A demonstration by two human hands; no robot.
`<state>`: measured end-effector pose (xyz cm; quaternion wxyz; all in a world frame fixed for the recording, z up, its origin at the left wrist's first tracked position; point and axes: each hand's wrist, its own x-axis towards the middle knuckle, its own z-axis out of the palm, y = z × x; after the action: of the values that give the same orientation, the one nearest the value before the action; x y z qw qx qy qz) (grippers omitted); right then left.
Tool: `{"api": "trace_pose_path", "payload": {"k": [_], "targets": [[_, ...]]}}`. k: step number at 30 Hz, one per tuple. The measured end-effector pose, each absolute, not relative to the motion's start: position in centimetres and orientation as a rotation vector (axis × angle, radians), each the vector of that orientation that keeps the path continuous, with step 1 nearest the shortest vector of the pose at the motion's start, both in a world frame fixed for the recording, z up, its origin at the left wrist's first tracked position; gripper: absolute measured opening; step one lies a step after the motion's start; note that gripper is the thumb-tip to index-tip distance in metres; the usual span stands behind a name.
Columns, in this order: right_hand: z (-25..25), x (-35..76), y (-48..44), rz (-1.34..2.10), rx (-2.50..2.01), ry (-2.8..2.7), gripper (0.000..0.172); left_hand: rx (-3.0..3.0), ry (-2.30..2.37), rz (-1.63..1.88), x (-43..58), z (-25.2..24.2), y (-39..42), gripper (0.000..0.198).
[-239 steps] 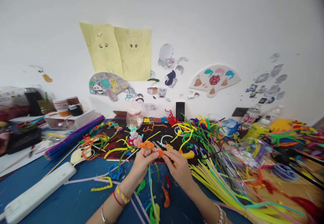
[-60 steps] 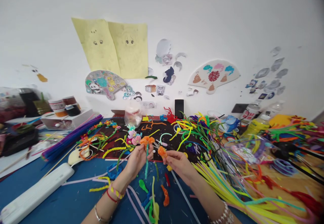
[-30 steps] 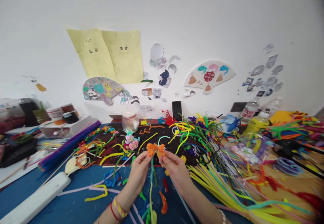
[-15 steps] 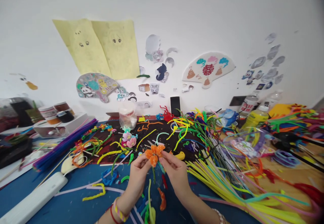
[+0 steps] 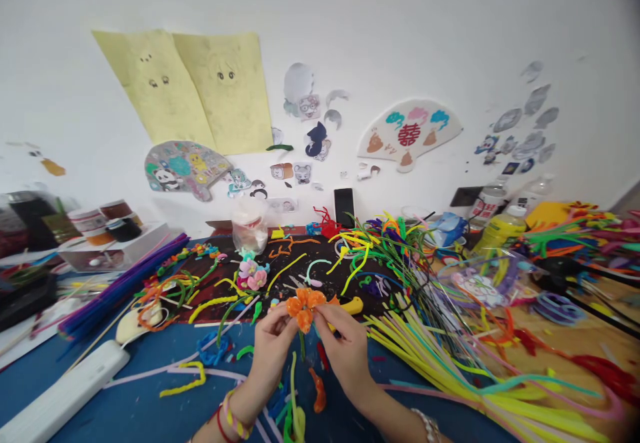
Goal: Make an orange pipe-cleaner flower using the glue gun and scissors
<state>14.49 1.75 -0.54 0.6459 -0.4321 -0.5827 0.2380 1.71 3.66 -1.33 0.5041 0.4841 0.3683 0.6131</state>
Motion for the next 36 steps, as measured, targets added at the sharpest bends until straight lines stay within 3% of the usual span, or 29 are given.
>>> {"api": "trace_pose_path", "payload": {"k": [13,21,36], "targets": [[-0.2,14.5,1.3,0.592,-0.919,-1.352,0.021,1.577,1.010,1.664,1.4,0.1,2.7,0.013],[0.3,14.8,1.6,0.874,-0.821,-1.219,0.029,1.985,1.050,1.710,0.6,-0.3,3.3,0.018],[-0.1,14.1,2.0,1.320,-0.719,-0.860,0.016,2.173,1.209,1.681,0.9,0.6,3.0,0.011]]}}
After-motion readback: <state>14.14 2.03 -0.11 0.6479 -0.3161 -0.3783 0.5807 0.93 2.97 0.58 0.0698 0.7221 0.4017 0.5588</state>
